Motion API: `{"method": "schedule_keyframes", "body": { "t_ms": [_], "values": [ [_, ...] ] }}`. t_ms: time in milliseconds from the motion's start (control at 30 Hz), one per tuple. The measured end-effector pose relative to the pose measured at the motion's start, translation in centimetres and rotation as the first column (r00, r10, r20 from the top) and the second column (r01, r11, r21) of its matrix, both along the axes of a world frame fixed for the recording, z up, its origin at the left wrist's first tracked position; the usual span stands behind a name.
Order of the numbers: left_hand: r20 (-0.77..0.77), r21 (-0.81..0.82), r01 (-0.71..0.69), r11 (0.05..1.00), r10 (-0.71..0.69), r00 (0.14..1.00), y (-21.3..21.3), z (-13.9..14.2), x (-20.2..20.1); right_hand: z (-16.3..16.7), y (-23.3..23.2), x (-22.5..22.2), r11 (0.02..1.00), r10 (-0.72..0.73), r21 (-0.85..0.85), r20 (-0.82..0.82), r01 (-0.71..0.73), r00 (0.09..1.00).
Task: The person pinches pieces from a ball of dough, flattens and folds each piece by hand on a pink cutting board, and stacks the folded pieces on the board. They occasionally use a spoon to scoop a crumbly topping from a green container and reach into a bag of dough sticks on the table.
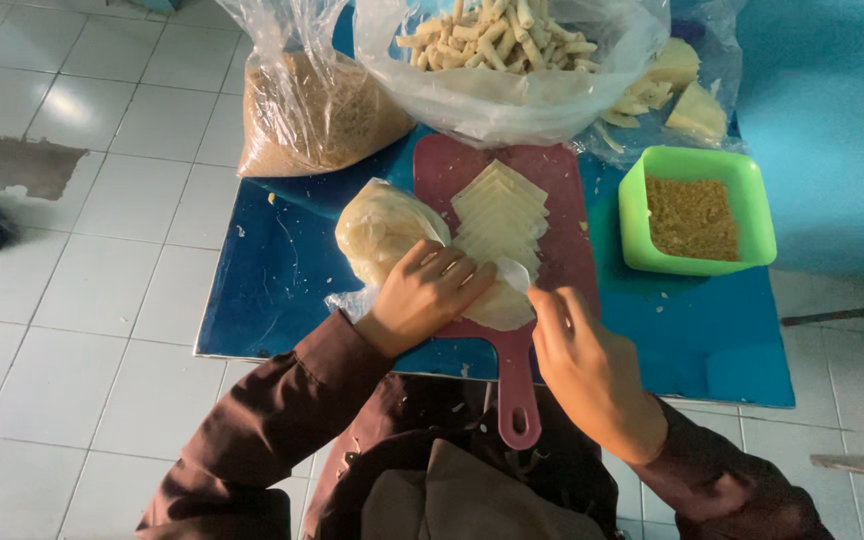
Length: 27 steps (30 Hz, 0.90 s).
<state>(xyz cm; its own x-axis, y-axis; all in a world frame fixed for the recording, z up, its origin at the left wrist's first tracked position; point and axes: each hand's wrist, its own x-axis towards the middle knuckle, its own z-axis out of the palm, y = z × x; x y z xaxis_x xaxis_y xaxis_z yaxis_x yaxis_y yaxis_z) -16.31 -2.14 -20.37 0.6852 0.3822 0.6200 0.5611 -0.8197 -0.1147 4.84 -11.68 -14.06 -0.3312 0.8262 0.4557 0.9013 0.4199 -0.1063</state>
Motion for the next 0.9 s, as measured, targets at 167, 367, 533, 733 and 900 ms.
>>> {"method": "schedule_keyframes", "body": {
  "t_ms": [167, 367, 533, 733, 900],
  "values": [
    [0.001, -0.051, 0.007, 0.999, -0.007, 1.0, 0.1, -0.1, 0.0, -0.8, -0.8, -0.3, 1.0, -0.017, 0.004, 0.111, 0.017, 0.994],
    [0.015, -0.049, 0.002, 0.999, -0.001, 1.0, -0.1, 0.0, -0.1, -1.8, -0.4, -0.4, 1.0, 0.03, -0.006, 0.067, -0.03, 0.997],
    [0.026, -0.052, 0.012, 0.999, -0.011, 1.0, -0.2, 0.1, 0.0, -2.5, -0.3, -0.5, 0.997, 0.047, -0.059, 0.105, -0.041, 0.993],
    [0.015, -0.085, 0.023, 0.996, -0.022, 1.0, 0.0, 0.7, -0.1, -3.0, 0.2, 0.3, 0.998, 0.063, -0.034, 0.117, -0.059, 0.991],
    [0.15, -0.2, 0.076, 0.977, -0.046, 0.988, -0.1, 1.3, -1.1, -2.8, 0.8, 0.7, 0.997, 0.066, -0.038, 0.114, -0.062, 0.991]
  ]
}}
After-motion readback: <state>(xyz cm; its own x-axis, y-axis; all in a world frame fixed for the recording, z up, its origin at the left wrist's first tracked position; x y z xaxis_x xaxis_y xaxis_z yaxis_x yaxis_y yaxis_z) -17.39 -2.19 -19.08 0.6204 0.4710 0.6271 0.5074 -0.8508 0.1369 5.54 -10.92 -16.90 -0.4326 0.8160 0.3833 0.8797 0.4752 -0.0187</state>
